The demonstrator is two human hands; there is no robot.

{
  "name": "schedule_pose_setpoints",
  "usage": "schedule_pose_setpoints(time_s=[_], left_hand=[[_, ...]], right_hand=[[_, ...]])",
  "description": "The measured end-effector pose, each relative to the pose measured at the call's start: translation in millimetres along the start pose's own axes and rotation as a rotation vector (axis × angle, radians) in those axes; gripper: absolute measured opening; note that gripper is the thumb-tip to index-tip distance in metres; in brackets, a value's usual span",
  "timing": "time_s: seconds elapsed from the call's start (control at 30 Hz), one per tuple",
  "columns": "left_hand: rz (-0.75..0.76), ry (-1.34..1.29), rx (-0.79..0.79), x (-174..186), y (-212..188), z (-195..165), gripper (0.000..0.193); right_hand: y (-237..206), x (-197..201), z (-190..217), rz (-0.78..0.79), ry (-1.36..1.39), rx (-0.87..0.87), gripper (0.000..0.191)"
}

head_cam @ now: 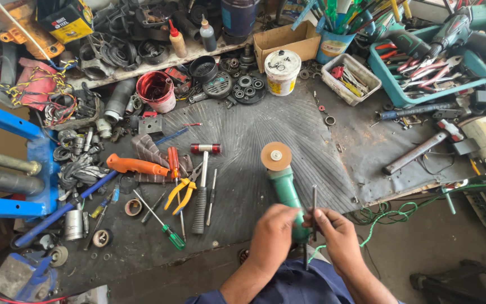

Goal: The person uses an angle grinder to grind a metal rod, producing sparks, then switches to hammering a metal rod clamped in a vise. The person handles the metal rod and tools directly on a cluttered workbench.

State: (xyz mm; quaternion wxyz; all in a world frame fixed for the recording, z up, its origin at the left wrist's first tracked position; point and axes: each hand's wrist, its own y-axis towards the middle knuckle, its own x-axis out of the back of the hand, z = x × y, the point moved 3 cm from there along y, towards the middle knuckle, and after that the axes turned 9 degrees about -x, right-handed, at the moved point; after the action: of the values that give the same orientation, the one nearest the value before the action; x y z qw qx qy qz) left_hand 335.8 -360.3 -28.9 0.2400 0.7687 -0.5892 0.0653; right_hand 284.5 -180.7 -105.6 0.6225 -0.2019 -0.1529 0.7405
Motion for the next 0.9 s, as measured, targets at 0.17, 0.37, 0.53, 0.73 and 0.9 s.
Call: schedule_pose_setpoints(time_s=[0.17,0.37,0.53,0.73,0.9], left_hand=[[-0.113,0.603,0.054,-15.1,23.8,14.5,0.084],[-0.108,0.482,0.385,-56.9,49.3,35.8,0.077],[-0.135,0.464,0.323,-66.1,72.4,50.9,0.067],[-0.092,0.547,0.245,-105.1,116.1,58.4,0.060],[-0.105,0.648,0.176,-123.3,140.0,55.0,0.065]], right_hand=[[42.7,40.5,11.6,-0.002,-0.022,-0.083,0.025],[81.2,83.7,43.6,0.073,-0.516,0.160,0.021],[116.1,122.0,64.0,0.091,-0.581,0.219,0.018],[149.4,163.9,83.1,0.074,-0.371,0.218,0.017],[164.1,171.3,95.9,0.094,-0.428,0.259,0.019]])
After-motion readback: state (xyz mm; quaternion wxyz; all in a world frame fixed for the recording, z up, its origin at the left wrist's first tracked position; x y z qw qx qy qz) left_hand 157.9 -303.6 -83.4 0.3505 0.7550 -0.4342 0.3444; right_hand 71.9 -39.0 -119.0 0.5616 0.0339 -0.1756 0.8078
